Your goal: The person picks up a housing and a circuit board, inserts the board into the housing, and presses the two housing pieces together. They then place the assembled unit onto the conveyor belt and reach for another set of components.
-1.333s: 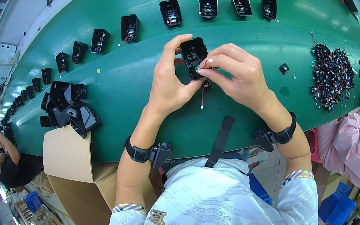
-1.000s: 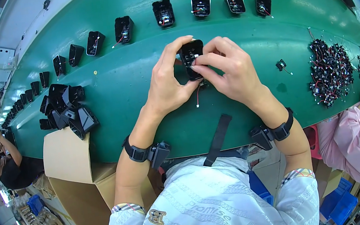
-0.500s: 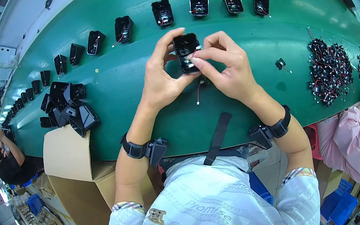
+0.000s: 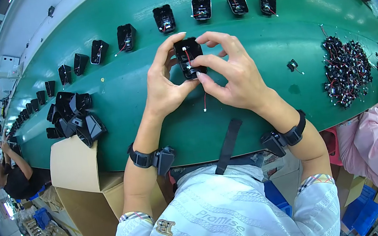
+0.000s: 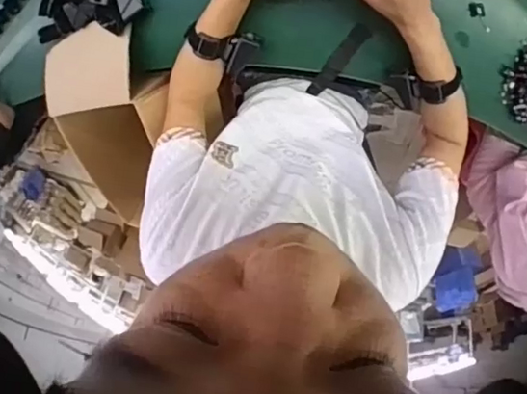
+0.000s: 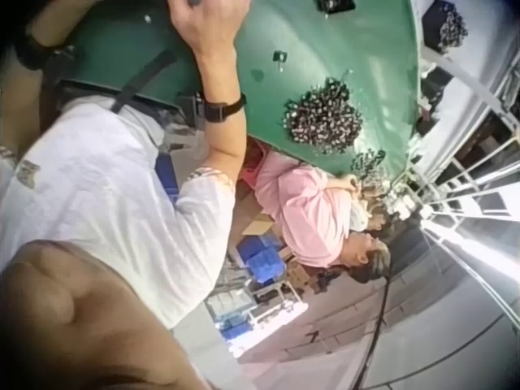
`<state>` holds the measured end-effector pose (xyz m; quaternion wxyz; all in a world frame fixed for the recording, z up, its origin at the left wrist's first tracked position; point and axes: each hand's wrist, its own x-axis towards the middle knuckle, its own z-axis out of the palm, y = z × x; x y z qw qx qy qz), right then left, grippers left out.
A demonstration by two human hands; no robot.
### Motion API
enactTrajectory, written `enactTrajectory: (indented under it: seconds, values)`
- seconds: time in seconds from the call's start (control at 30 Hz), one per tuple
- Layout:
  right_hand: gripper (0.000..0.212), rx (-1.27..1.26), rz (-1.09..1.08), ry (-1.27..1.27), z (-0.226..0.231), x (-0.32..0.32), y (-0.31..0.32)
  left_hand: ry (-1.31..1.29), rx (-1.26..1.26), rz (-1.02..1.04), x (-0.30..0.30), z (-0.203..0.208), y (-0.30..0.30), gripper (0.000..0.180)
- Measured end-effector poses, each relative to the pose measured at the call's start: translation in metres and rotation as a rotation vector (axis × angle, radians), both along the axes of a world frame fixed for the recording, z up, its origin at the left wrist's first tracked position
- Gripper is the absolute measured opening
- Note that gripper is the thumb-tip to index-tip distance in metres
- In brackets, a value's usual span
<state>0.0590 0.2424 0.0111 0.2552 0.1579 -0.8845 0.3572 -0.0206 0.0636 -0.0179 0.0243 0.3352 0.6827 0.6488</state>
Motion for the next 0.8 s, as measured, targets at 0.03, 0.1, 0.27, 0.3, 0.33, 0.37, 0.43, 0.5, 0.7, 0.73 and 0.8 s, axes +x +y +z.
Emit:
enactTrajectory:
  seconds: [0.03,0.1,0.27,0.3,0.33,0.37,0.43,0.5,0.7,0.73,0.8]
  values:
    - [0.028,0.002,0.011,-0.015,0.000,0.000,0.000,0.001,-0.001,0.000,0.000,0.000,0.000,0.084]
    - [0.028,0.005,0.013,-0.034,0.001,0.002,0.001,-0.041,0.019,-0.037,0.002,-0.002,0.001,0.085]
    - [0.023,-0.130,0.118,-0.122,0.003,-0.001,0.008,-0.123,0.028,-0.130,0.001,0.001,-0.002,0.090]
    - [0.023,-0.137,0.114,-0.127,0.003,0.000,0.009,-0.149,0.004,-0.173,0.000,0.001,-0.003,0.092]
    - [0.022,-0.233,0.125,-0.256,0.003,0.001,0.010,-0.156,-0.002,-0.177,0.000,0.001,-0.003,0.092]
    - [0.021,-0.329,0.138,-0.385,0.003,0.001,0.010,-0.175,-0.023,-0.231,-0.001,0.000,-0.004,0.095]
    - [0.019,-0.336,0.122,-0.390,0.005,0.000,0.014,-0.200,-0.048,-0.288,-0.001,0.001,-0.005,0.097]
    - [0.018,-0.244,0.194,-0.329,0.009,-0.002,0.019,-0.317,0.058,-0.396,-0.001,0.005,-0.005,0.101]
    - [0.017,-0.086,0.119,-0.241,0.018,0.008,0.016,-0.333,-0.016,-0.478,-0.003,-0.001,-0.010,0.098]
    - [0.016,-0.136,0.105,-0.271,0.015,0.008,0.016,-0.337,-0.020,-0.480,-0.004,-0.002,-0.010,0.098]
    - [0.015,-0.206,0.094,-0.248,0.011,0.009,0.010,-0.364,0.030,-0.469,-0.005,-0.002,-0.010,0.095]
